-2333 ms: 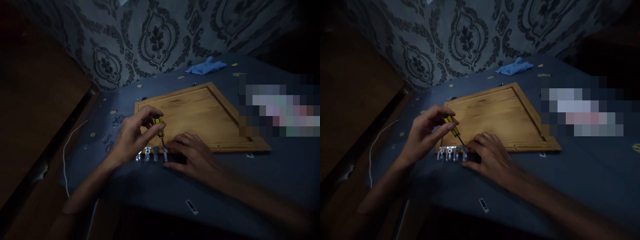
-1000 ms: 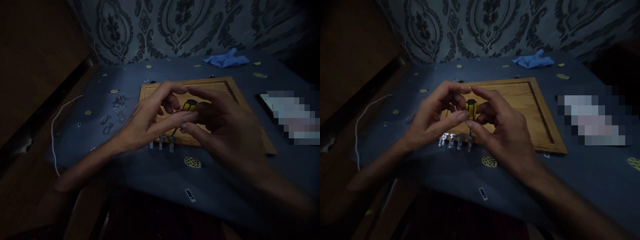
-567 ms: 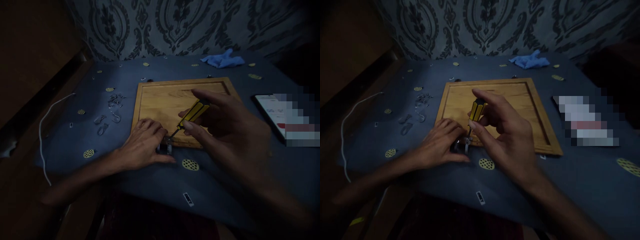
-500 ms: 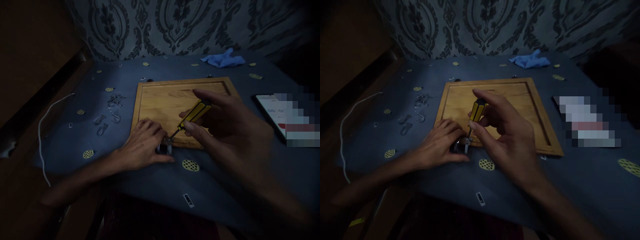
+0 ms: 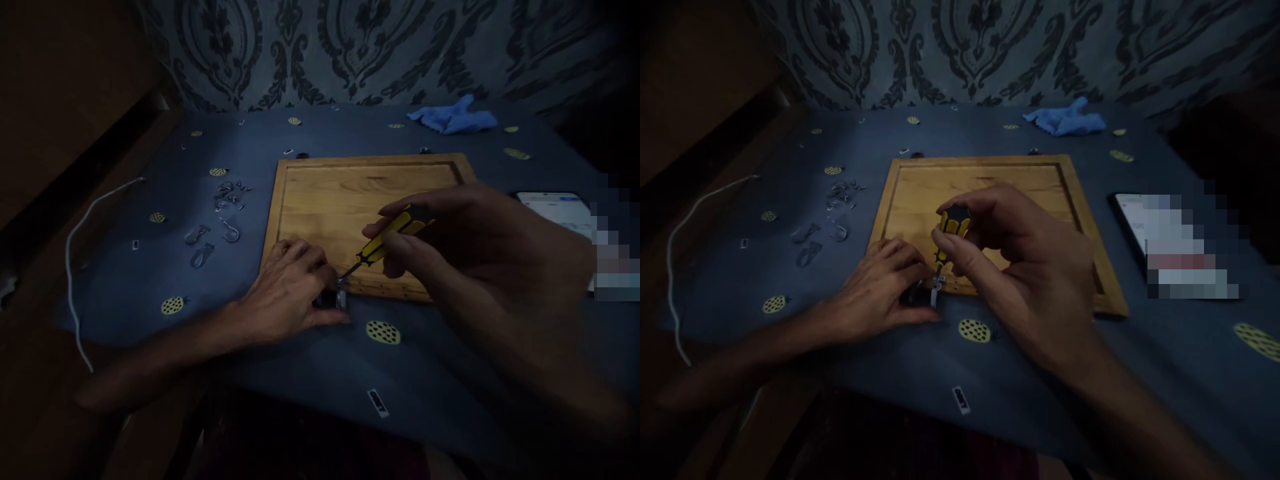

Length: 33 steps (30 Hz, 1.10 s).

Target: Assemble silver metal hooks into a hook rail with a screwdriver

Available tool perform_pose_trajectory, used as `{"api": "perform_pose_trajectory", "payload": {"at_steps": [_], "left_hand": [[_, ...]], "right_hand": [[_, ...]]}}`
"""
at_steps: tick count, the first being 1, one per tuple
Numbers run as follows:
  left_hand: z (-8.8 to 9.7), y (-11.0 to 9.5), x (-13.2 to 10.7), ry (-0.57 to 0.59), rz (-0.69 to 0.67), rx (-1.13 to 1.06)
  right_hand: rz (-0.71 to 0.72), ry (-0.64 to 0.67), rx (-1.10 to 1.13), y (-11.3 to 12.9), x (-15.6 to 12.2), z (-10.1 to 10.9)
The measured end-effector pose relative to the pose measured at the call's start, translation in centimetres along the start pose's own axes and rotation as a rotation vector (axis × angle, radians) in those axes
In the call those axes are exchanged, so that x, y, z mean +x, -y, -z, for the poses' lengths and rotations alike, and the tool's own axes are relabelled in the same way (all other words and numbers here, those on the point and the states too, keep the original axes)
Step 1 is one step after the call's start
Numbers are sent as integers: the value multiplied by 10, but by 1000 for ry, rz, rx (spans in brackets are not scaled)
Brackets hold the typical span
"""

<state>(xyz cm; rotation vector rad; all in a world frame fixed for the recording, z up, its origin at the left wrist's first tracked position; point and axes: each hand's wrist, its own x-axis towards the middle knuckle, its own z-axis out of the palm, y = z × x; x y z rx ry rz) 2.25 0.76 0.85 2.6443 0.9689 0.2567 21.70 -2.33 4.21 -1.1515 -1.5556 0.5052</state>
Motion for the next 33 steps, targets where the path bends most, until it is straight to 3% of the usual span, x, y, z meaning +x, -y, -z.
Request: {"api": "perform_pose_trajectory", "payload": {"at_steps": [7, 14, 23, 30, 33], "left_hand": [[-3, 1, -1, -36, -21, 1], [-5, 2, -1, -28, -23, 7], [-7, 3, -1, -56, -51, -1], [-7, 3, -1, -68, -53, -22], [-7, 3, -1, -66, -52, -14]], "right_hand": [[13, -38, 32, -3, 4, -5], [1, 56, -65, 6, 2, 1], [-11, -108, -18, -11, -4, -5], [-71, 18, -31, -1, -5, 0], [-69, -22, -61, 1, -7, 0]]}}
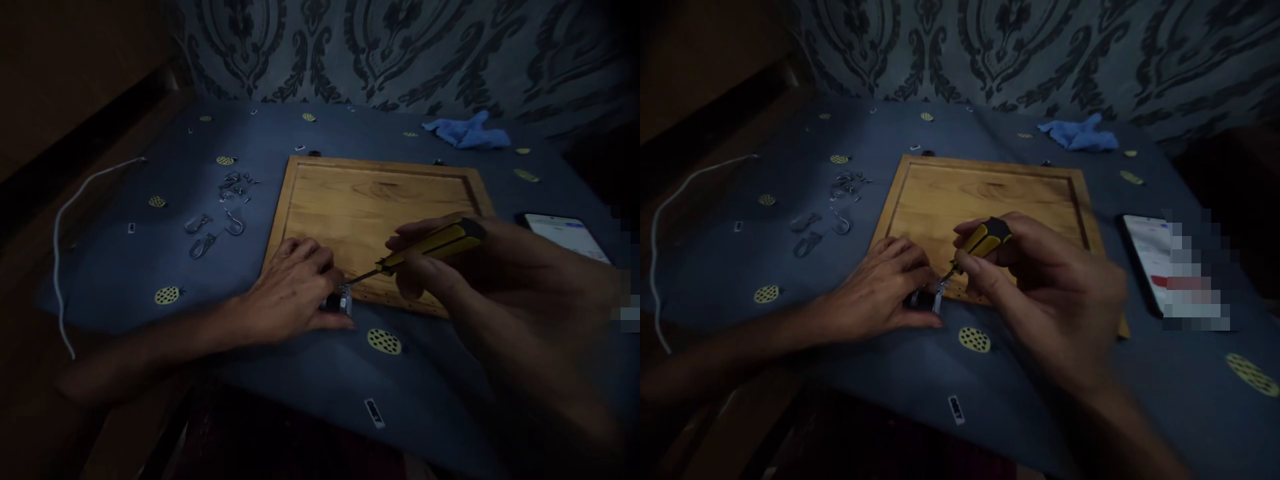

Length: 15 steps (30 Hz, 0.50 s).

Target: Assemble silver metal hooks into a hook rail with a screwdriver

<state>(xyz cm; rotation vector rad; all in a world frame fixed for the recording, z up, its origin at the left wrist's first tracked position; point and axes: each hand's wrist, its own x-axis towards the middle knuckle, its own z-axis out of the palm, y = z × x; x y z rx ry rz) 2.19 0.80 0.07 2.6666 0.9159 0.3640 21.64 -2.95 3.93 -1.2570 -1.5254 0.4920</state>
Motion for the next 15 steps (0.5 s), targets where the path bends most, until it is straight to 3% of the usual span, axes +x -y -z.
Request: {"api": "perform_pose_trajectory", "payload": {"at_steps": [6, 12, 15], "left_hand": [[0, 0, 0, 14, 0, 20], [1, 0, -1, -8, -10, 6], [2, 0, -1, -4, -7, 4]], "right_hand": [[-4, -186, 60, -3, 1, 0], [92, -119, 77, -8, 7, -1], [70, -116, 3, -8, 6, -3]]}}
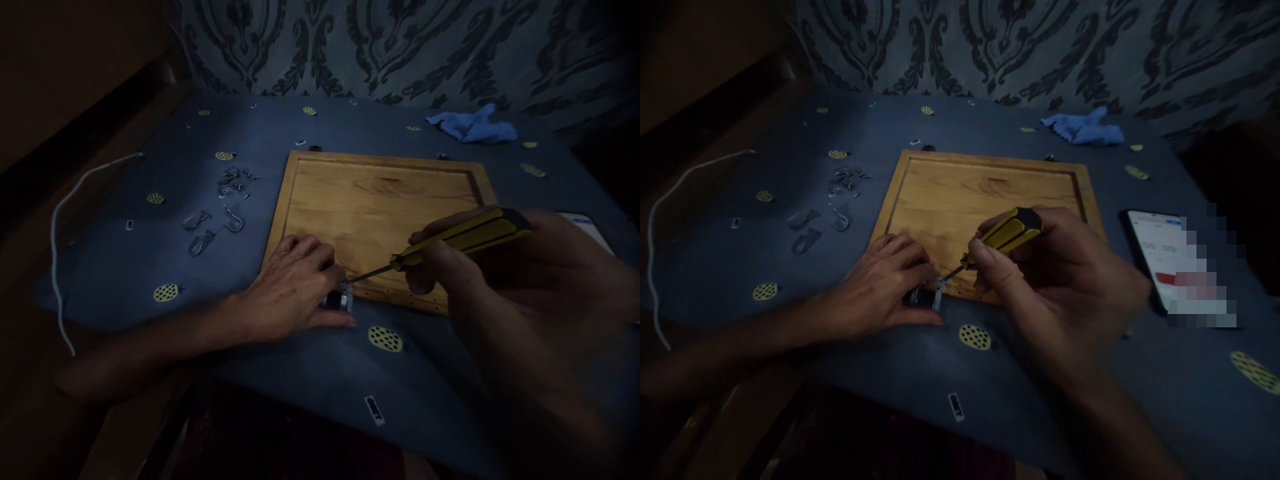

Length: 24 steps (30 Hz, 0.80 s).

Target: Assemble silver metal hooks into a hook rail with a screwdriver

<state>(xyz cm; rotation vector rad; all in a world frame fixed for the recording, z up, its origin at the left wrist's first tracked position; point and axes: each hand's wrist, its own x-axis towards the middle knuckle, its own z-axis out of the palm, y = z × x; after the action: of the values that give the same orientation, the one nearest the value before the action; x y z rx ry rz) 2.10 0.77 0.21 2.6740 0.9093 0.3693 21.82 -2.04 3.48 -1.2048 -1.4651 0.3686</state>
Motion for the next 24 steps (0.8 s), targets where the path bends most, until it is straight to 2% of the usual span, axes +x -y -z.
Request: {"api": "perform_pose_trajectory", "payload": {"at_steps": [9, 14, 17, 20, 22, 24], "left_hand": [[-1, -1, 0, 16, 6, 10], [0, 0, 0, 21, 2, 15], [0, 0, 0, 15, -3, 12], [-1, 1, 0, 12, -7, 8], [-1, 1, 0, 18, -5, 16], [-1, 0, 0, 21, -3, 29]], "right_hand": [[43, -18, -28, -3, -2, 0], [166, -18, -1, -13, 0, 0], [262, -95, 21, -21, -3, 1], [201, -187, -32, -25, -8, 1], [136, -175, -58, -24, -9, 1], [163, -131, -27, -22, -8, 0]]}}
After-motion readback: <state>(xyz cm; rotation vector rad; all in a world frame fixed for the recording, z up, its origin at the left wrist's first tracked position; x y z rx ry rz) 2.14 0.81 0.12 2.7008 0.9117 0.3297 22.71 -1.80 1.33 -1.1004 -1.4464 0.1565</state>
